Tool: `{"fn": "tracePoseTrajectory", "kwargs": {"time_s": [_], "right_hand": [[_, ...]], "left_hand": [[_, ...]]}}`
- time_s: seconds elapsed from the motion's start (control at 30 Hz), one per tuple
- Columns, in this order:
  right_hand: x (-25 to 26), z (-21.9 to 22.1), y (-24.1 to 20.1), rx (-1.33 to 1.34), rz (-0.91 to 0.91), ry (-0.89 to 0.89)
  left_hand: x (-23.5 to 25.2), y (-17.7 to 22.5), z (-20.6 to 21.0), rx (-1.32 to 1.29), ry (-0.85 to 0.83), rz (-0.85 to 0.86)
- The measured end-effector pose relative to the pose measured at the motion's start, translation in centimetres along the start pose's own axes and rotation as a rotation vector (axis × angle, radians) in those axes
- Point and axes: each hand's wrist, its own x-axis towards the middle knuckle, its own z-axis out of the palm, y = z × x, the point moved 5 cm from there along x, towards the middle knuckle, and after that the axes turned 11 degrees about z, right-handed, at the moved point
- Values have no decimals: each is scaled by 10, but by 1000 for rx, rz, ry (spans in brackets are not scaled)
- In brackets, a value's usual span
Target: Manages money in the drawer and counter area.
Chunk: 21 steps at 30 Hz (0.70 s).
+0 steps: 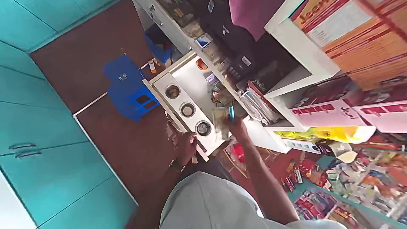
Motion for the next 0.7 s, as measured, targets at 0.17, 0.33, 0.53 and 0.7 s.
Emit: {"fn": "tracePoseTrajectory", "kwargs": {"time_s": [0.17,0.33,0.53,0.7], "right_hand": [[75,-2,12,-132,-44,-9],[87,10,9,-88,-23,-99],[91,10,11,-68,10,-178],[101,6,11,-49,-25,-211]], "left_hand": [[47,11,41,689,-563,-156],[58,19,49,772,-616,-270],[41,15,45,798,-662,-343],[33,1,39,777,-525,-216]]}}
